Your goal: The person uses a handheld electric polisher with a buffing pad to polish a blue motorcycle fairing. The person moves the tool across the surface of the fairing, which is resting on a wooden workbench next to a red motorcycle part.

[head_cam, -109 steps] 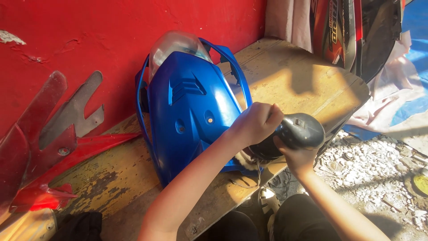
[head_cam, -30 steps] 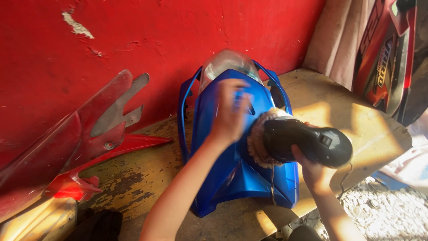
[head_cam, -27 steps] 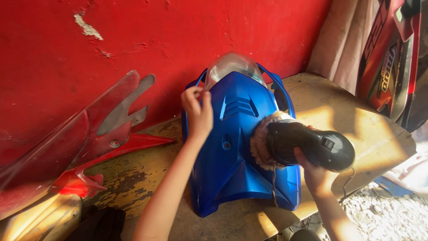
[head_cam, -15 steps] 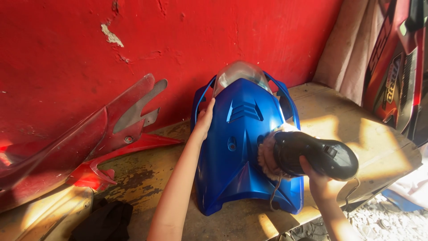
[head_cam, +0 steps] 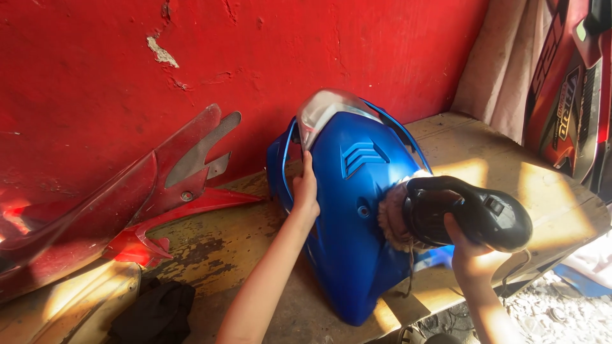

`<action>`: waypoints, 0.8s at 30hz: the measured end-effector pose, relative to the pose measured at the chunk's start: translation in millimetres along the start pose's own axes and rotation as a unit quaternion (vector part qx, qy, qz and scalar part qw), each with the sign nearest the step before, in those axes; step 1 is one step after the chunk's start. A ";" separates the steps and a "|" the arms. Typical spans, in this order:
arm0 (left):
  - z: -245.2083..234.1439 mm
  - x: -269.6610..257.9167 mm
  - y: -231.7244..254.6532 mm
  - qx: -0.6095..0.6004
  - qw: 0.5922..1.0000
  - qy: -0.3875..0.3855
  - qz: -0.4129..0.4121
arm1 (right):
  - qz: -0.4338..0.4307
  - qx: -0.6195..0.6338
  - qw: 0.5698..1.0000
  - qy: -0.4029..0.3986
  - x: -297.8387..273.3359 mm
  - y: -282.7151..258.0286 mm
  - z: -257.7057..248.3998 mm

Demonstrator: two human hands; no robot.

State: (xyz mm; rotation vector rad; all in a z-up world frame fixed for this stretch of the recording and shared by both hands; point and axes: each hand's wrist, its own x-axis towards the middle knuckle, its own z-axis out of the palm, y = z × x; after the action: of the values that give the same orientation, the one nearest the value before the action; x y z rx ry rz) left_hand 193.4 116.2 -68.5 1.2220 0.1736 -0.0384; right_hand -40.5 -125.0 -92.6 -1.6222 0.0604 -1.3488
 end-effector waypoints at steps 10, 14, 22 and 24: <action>16.4 -67.1 -0.4 -0.136 0.989 0.052 -0.031 | -0.012 -0.072 0.997 0.035 2.8 5.4 0.0; -20.2 -118.0 10.5 -0.048 0.994 -0.098 0.026 | 0.016 0.026 0.998 0.058 3.2 17.7 2.0; 62.1 -176.0 34.1 0.102 0.860 -0.258 0.428 | 0.022 -0.016 0.997 0.071 -3.3 30.8 9.4; 99.5 -176.2 35.4 0.150 0.812 -0.299 0.478 | 0.021 -0.037 0.999 0.009 -3.5 26.5 6.4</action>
State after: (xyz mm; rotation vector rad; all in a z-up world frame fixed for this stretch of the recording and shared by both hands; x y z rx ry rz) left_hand 35.2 23.9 24.4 1.4352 -1.0495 0.4428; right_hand -23.3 -132.5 -112.7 -1.6618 0.1569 -1.3422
